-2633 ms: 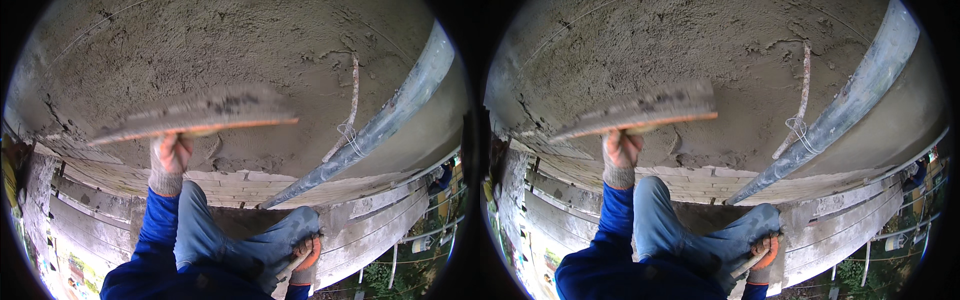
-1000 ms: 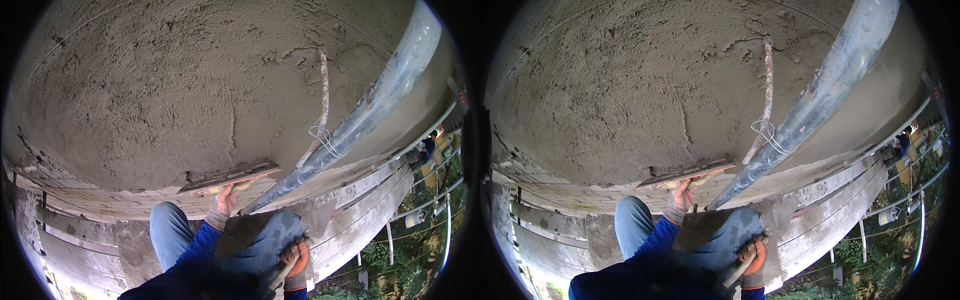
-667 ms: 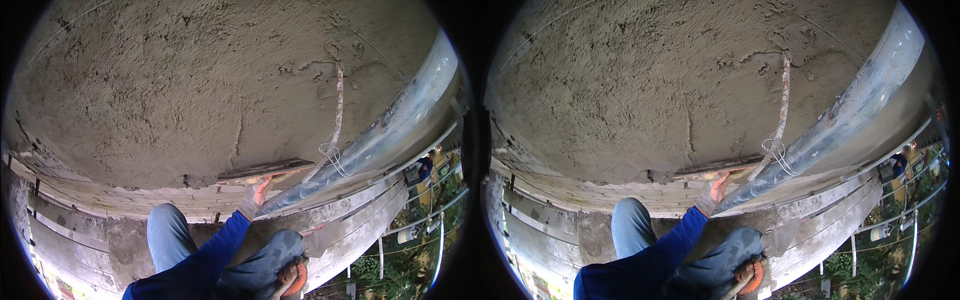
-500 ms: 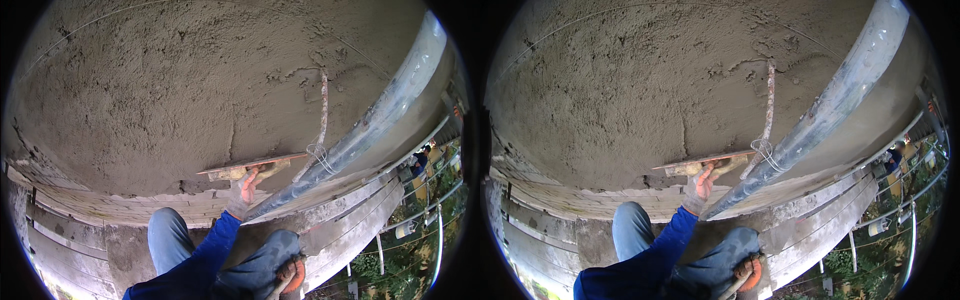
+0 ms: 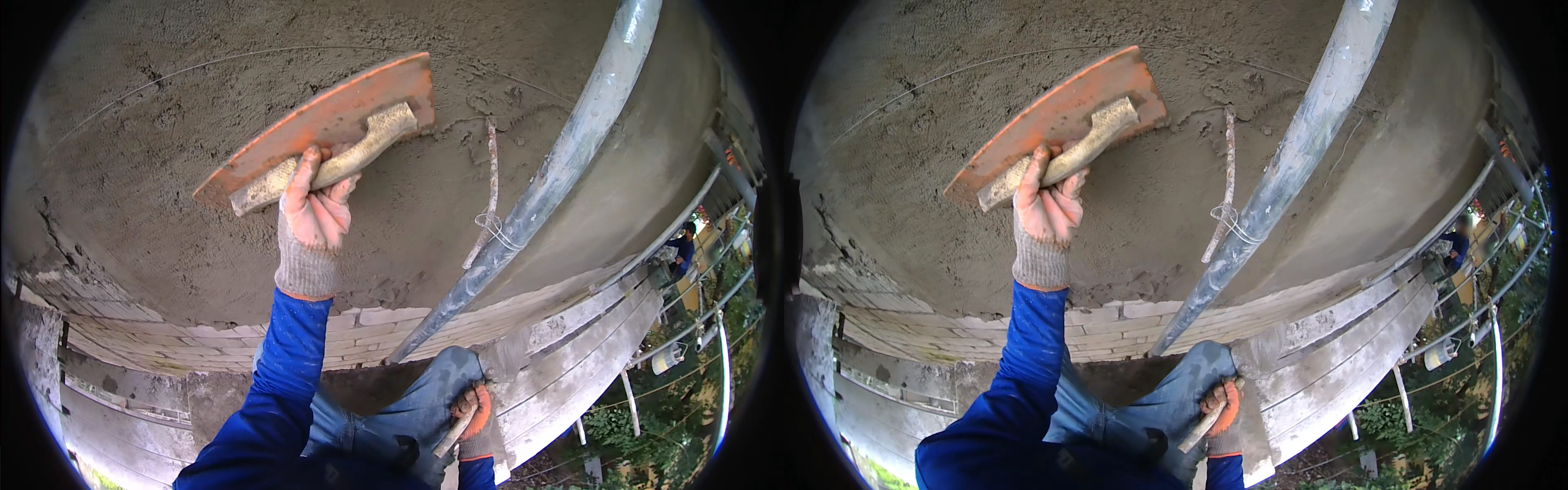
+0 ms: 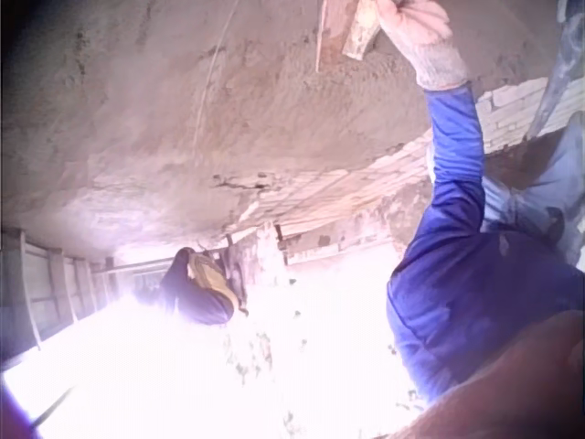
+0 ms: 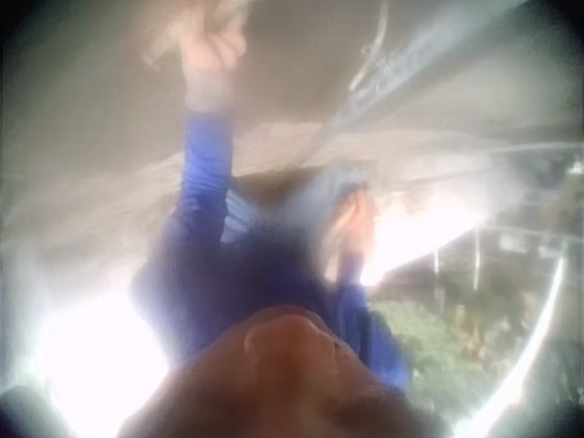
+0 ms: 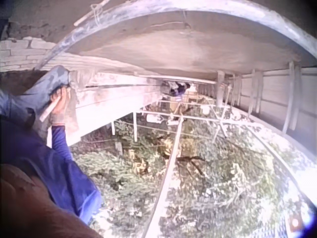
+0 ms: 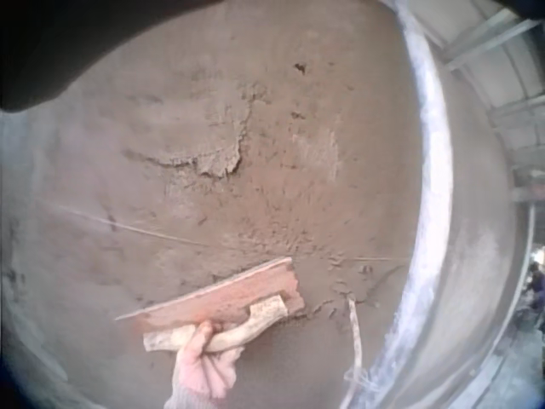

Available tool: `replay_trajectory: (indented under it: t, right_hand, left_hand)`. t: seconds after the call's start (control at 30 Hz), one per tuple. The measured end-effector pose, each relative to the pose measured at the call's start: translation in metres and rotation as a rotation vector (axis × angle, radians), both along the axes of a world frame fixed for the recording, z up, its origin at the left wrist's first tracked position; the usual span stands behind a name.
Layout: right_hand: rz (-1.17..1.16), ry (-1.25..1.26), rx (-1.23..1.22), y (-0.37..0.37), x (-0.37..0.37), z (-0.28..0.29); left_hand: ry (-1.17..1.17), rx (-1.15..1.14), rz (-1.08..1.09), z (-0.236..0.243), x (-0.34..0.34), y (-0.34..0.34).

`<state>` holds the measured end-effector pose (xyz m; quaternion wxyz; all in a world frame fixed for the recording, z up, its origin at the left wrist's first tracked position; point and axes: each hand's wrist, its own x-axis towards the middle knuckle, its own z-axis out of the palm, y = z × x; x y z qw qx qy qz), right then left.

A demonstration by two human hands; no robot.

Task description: The person applies and smooths wet cement onto a wall using a trowel and a float. They then move along the scaffolding, retrieve a bucket of cement, and continue the plastering process.

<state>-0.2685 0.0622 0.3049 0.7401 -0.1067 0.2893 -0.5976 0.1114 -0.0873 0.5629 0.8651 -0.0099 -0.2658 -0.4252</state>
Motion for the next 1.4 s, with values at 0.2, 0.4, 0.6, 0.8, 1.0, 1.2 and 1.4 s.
replay_trajectory:
  t: [0.2, 0.4, 0.6, 0.8, 1.0, 1.2, 1.4]
  right_hand:
    - [0.006, 0.05, -0.041, -0.002, -0.002, -0.009]
    - [-0.097, 0.506, -0.136, 0.009, -0.001, -0.02]
    - [0.215, 0.293, -0.52, -0.016, -0.01, 0.073]
    - [0.622, 1.449, -1.026, -0.054, 0.061, 0.17]
    - [1.008, 1.66, -1.839, -0.094, 0.11, 0.18]
    - [1.275, 1.57, -1.814, -0.084, 0.187, 0.129]
    - [1.245, 1.367, -1.567, -0.072, 0.181, 0.122]
  left_hand:
    - [-0.367, -0.3, 0.239, 0.04, 0.049, 0.013]
    - [-0.517, 0.054, 0.162, -0.15, 0.126, 0.089]
    - [-0.211, 0.6, 0.121, -0.309, 0.101, 0.135]
    - [-0.004, 0.761, 0.11, -0.37, 0.077, 0.156]
    - [0.095, 0.849, 0.063, -0.414, 0.052, 0.186]
    - [0.189, 0.949, -0.089, -0.463, -0.019, 0.232]
    - [0.175, 0.966, -0.109, -0.467, 0.0, 0.235]
